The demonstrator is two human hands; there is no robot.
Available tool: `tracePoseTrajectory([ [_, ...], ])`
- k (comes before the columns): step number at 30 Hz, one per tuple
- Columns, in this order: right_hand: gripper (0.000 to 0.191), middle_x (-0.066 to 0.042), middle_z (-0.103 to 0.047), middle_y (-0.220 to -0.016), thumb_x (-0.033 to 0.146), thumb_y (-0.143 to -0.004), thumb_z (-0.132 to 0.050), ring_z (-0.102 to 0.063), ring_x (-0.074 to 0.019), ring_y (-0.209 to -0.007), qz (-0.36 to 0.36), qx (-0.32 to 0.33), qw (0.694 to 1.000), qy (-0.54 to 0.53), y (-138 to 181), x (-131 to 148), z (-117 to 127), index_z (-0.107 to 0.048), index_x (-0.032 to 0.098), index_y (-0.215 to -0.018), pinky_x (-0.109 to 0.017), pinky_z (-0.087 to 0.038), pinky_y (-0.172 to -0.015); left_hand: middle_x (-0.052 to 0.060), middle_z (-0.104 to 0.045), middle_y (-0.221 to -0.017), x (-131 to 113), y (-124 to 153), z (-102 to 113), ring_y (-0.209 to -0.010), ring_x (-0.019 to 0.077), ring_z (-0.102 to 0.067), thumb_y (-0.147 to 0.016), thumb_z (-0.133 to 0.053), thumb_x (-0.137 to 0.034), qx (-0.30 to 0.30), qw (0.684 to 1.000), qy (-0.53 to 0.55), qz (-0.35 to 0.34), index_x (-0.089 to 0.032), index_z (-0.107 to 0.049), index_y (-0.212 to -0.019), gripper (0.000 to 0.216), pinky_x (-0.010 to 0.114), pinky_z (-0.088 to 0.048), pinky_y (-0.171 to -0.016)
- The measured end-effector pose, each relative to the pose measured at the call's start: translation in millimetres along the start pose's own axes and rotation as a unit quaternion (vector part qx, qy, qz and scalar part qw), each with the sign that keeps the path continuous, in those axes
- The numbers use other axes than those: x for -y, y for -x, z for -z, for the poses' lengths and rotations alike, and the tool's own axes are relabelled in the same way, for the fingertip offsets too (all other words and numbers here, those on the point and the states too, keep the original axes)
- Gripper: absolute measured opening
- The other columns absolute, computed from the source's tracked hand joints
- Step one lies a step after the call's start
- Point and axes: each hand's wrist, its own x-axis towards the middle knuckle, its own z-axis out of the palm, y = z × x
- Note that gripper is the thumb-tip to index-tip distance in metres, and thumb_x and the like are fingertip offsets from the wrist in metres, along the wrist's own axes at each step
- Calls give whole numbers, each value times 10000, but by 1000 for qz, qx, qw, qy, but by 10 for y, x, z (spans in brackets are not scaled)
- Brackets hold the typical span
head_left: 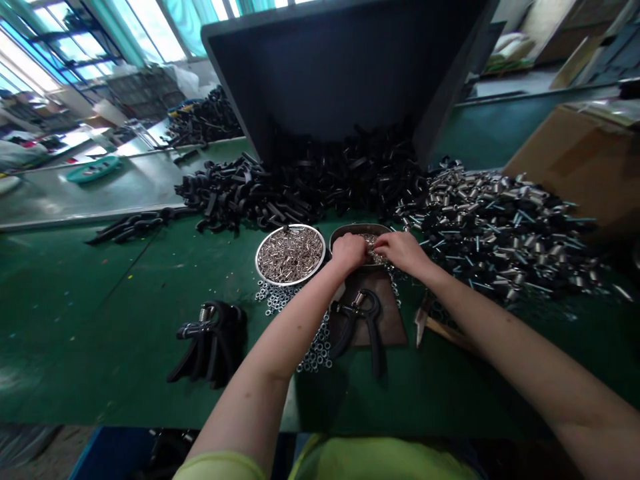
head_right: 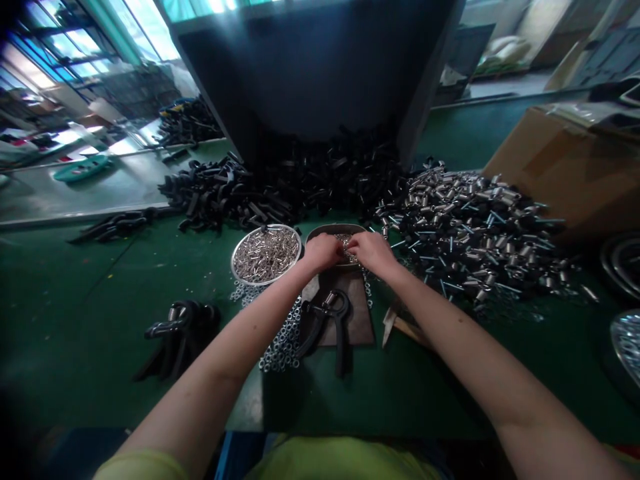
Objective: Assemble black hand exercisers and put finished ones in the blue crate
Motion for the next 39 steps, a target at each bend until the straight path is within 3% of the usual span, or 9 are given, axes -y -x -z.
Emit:
tracePoseTrajectory([
  [7,187,-28,-731,-878,222,-783,-566,-649,-177,-822,-8,-43,992,-121,119,-48,81,-732,190,-862,-270,-462,-753,141,-684,-918,7,-10,-51,-920,281,-623,-761,-576,-190,-3,1000,11,-2,-155,-705,-849,161,366,-465,-805],
  [14,150,-15,-713,-783,256,-726,-624,-648,-165,-722,-18,-28,940,-339,518,108,-54,-689,179,-837,-274,-484,-686,48,-690,-827,72,199,60,-802,178,-625,-807,-474,-211,-88,985,146,39,-185,-646,-844,178,282,-466,-749],
  [16,108,-2,-696,-728,266,-726,-625,-635,-161,-686,-9,-4,940,-341,616,162,-141,-682,187,-771,-274,-473,-660,22,-684,-754,101,318,76,-672,140,-608,-780,-493,-187,-96,940,317,75,-176,-604,-790,112,249,-473,-648],
  [21,65,-5,-666,-768,233,-719,-636,-616,-148,-722,35,21,944,-329,685,250,-317,-685,192,-729,-268,-459,-689,65,-703,-791,214,841,58,-591,101,-604,-774,-561,-192,-30,726,674,131,-143,-535,-825,75,205,-473,-532],
  [23,50,-12,-649,-781,215,-716,-642,-608,-145,-738,53,20,950,-306,664,266,-345,-685,188,-714,-265,-455,-699,88,-707,-835,265,1094,28,-629,105,-625,-753,-619,-216,-12,684,717,137,-130,-544,-834,141,198,-483,-544],
  [26,43,-14,-646,-780,195,-727,-640,-606,-139,-740,68,29,964,-257,632,284,-352,-680,182,-717,-256,-453,-700,94,-710,-843,323,1419,-37,-635,106,-629,-710,-691,-258,-5,662,732,159,-127,-540,-835,236,190,-479,-540],
  [32,41,-28,-662,-800,185,-736,-639,-603,-153,-772,72,49,983,-161,599,358,-269,-675,176,-720,-254,-430,-708,75,-711,-868,354,1704,-150,-668,116,-617,-740,-673,-334,3,695,699,169,-154,-516,-847,262,218,-464,-586],
  [35,25,-26,-664,-770,179,-713,-653,-597,-159,-746,74,76,986,-127,537,409,-211,-674,182,-699,-258,-411,-684,37,-685,-815,321,1683,-154,-677,128,-590,-767,-634,-315,-10,778,613,137,-164,-548,-819,182,241,-442,-613],
  [39,34,-4,-652,-677,181,-675,-677,-589,-154,-677,70,118,986,-96,429,468,-173,-657,195,-651,-244,-384,-597,21,-640,-893,201,1577,-150,-906,178,-562,-757,-640,-198,-78,908,410,30,-184,-612,-739,36,332,-402,-865],
])
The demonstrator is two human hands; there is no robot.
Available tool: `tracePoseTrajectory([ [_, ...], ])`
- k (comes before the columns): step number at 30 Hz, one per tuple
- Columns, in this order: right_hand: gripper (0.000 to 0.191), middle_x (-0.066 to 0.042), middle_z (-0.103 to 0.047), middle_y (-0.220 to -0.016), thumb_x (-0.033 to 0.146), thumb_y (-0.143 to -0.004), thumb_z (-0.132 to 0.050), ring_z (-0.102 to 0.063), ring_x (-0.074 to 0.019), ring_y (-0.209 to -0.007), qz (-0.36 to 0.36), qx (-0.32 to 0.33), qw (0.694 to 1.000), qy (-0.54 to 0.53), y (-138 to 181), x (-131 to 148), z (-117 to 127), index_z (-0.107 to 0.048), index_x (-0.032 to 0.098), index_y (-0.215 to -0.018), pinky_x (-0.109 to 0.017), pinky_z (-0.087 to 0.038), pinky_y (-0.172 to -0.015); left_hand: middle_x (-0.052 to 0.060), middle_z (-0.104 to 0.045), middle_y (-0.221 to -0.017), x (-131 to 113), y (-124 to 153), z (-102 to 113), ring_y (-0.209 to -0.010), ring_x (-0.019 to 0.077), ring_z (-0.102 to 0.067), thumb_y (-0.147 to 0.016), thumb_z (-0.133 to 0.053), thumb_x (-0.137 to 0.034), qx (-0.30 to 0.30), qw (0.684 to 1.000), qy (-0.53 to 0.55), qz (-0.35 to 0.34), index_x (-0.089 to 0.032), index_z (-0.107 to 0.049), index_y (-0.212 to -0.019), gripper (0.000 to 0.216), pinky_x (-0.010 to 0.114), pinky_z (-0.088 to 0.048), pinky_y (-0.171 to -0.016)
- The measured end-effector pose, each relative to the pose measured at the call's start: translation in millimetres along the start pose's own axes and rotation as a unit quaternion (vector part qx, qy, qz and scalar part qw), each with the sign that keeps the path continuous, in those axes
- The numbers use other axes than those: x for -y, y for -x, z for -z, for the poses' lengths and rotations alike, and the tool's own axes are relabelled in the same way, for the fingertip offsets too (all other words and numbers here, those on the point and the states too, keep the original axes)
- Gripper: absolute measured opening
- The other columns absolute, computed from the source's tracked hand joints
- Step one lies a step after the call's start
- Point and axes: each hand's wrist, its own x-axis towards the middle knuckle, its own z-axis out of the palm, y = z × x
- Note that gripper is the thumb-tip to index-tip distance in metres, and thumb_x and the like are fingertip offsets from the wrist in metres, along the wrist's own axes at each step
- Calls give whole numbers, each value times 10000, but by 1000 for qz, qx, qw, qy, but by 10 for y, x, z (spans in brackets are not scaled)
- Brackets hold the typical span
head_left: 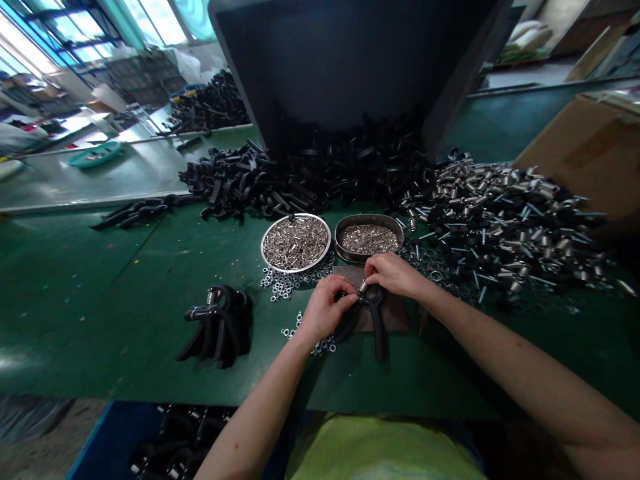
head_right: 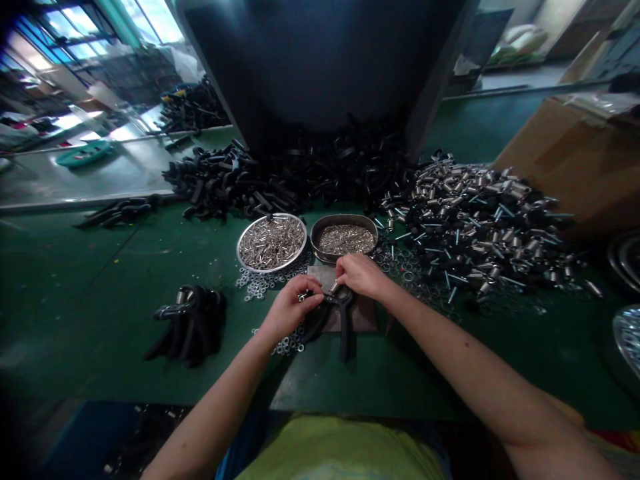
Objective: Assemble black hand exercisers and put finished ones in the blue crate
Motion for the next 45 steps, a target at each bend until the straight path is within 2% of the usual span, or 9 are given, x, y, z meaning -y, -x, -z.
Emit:
tracePoseTrajectory([
  [7,258,-18,-656,-919,290,-785,-595,-599,-177,-828,-27,-56,998,27,490,-139,38,-609,223,-1033,-280,-421,-691,27,-605,-975,27,-81,-211,-1000,202,-513,-757,-650,-157,34,990,-130,-43,-199,-629,-752,47,365,-371,-915],
  [17,310,-105,-623,-831,464,-836,-439,-599,-261,-781,-155,-125,959,202,2026,-928,-276,-567,182,-847,-361,-469,-641,22,-559,-920,85,-163,-253,-930,178,-513,-723,-640,-144,61,994,-94,-6,-177,-579,-742,72,315,-391,-866],
  [21,308,-97,-669,-827,429,-872,-380,-640,-257,-703,-190,-139,961,145,1928,-678,-138,-562,184,-916,-354,-469,-579,-3,-546,-879,76,-182,-255,-829,145,-513,-700,-656,-157,62,994,-75,48,-184,-567,-788,128,273,-407,-777],
  [27,413,-74,-673,-1089,317,-935,-283,-667,-211,-874,-64,-207,976,-21,1392,-53,146,-419,253,-1319,-326,-514,-720,-18,-544,-825,63,-200,-270,-766,132,-507,-665,-666,-137,50,993,-42,96,-181,-539,-776,175,248,-399,-687],
  [32,359,-54,-697,-1064,293,-911,-353,-681,-237,-848,-63,-98,993,19,1162,-7,92,-532,256,-1220,-355,-527,-717,-21,-541,-822,72,-204,-272,-769,135,-501,-650,-668,-137,48,994,-45,92,-186,-538,-787,196,249,-395,-689],
  [37,412,-84,-655,-1153,259,-924,-316,-655,-220,-959,-47,-222,974,-17,1197,31,103,-431,233,-1319,-337,-511,-784,-19,-544,-828,59,-207,-264,-765,137,-501,-660,-667,-153,47,994,-59,80,-186,-534,-798,195,252,-390,-685],
  [40,366,-78,-712,-987,268,-913,-347,-683,-233,-817,-83,-130,988,16,1146,-25,17,-504,223,-1241,-330,-513,-680,-16,-543,-833,39,-181,-259,-760,143,-498,-679,-669,-176,41,994,-82,63,-188,-530,-807,189,264,-391,-691],
  [42,351,-65,-724,-919,292,-923,-334,-686,-234,-759,-107,-66,992,18,1131,-38,8,-532,224,-1205,-326,-508,-638,-4,-543,-863,26,-110,-256,-811,162,-503,-690,-680,-206,19,992,-116,43,-192,-526,-819,201,286,-397,-730],
  [45,359,-55,-717,-974,310,-931,-321,-686,-233,-814,-97,-96,991,-18,1243,63,100,-524,244,-1219,-337,-522,-674,45,-524,-1026,24,90,-263,-979,217,-483,-687,-707,-263,-68,979,-191,12,-194,-513,-863,271,351,-391,-833],
])
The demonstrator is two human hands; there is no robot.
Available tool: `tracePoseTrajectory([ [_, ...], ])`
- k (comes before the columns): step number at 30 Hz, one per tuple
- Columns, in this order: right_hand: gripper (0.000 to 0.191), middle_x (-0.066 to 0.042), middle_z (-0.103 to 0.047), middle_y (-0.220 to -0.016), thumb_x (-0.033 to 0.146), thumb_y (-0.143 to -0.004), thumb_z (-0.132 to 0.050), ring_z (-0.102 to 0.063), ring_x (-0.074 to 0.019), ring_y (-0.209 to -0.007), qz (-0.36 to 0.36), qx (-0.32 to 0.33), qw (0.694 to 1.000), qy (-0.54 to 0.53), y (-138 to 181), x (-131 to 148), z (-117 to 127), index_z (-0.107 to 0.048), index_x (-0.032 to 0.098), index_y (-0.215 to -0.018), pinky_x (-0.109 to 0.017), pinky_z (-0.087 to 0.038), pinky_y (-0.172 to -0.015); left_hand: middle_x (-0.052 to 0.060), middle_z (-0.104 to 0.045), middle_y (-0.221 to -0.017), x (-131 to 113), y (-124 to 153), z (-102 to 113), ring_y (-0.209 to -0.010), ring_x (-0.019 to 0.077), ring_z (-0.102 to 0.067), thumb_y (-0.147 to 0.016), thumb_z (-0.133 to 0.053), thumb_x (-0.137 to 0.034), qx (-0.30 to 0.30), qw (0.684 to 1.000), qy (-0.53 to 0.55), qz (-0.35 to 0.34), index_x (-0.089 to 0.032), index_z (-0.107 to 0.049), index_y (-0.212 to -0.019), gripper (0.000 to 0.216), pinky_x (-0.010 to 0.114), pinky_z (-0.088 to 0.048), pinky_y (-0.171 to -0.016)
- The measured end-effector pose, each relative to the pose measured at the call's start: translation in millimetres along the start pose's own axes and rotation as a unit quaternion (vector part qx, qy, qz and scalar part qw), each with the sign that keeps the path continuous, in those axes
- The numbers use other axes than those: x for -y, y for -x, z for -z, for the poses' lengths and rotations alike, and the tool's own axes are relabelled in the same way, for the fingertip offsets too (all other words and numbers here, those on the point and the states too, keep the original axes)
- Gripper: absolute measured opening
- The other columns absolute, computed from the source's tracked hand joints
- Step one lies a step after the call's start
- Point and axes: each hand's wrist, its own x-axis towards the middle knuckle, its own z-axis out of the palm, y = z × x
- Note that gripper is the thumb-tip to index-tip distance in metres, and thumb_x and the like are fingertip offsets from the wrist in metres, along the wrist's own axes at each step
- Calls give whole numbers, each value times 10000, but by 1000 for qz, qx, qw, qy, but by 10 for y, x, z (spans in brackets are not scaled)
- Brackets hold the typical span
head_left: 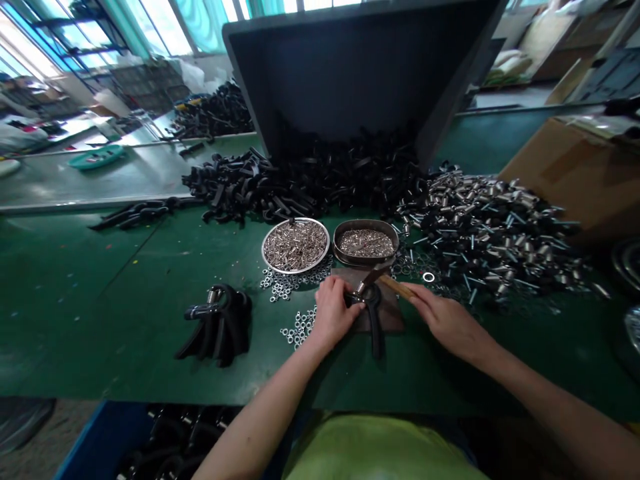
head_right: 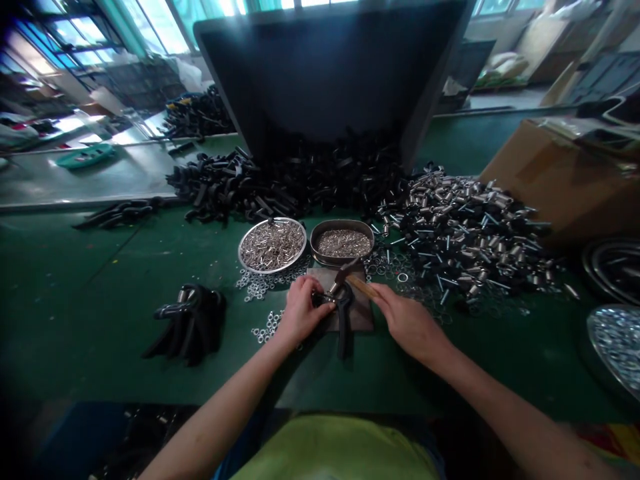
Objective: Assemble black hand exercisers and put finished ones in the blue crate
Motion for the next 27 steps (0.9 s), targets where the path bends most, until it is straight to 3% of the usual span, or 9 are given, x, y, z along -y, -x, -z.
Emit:
tracePoseTrajectory([
  [2,372,-48,-707,-1014,305,-926,-335,-683,-222,-846,23,-56,997,-39,146,72,79,-490,273,-1263,-334,-533,-701,76,-507,-1070,13,158,1,-1016,239,-472,-697,-705,-295,-44,998,-43,0,-192,-499,-894,303,376,-389,-854],
  [5,418,-77,-680,-1088,294,-928,-322,-677,-216,-886,52,-120,989,-71,314,90,57,-417,262,-1334,-331,-544,-730,65,-554,-930,29,326,-13,-890,221,-524,-766,-633,-322,-8,998,-66,10,-193,-494,-879,221,344,-419,-777],
  [10,355,-55,-709,-1033,301,-919,-347,-697,-237,-806,41,14,999,24,265,18,-102,-525,261,-1223,-356,-555,-663,45,-590,-816,35,349,-46,-764,195,-561,-805,-566,-300,36,995,-90,28,-201,-502,-816,118,300,-415,-670],
  [15,398,-72,-650,-1176,285,-935,-308,-665,-221,-959,69,-83,994,-4,278,82,-77,-443,243,-1306,-350,-544,-769,50,-609,-832,48,309,-61,-754,197,-572,-797,-567,-319,36,994,-101,18,-199,-510,-818,134,296,-414,-650],
  [20,367,-33,-710,-1037,306,-917,-353,-700,-240,-801,72,10,996,51,206,1,-183,-514,288,-1246,-366,-562,-644,65,-623,-834,26,293,-29,-757,211,-589,-789,-566,-332,52,990,-125,31,-196,-525,-828,147,301,-421,-638],
  [24,406,-60,-694,-1081,313,-936,-308,-697,-253,-824,56,-70,995,48,7,-111,-221,-450,260,-1313,-359,-553,-641,75,-642,-856,-20,265,-15,-769,219,-602,-772,-584,-358,66,989,-129,44,-195,-543,-855,187,301,-424,-635],
  [27,405,-68,-726,-948,362,-929,-307,-698,-278,-687,57,-66,993,82,-124,-250,-277,-496,250,-1270,-379,-533,-542,75,-647,-850,-19,220,-12,-753,217,-600,-771,-580,-366,72,988,-131,47,-199,-554,-844,184,298,-419,-623],
])
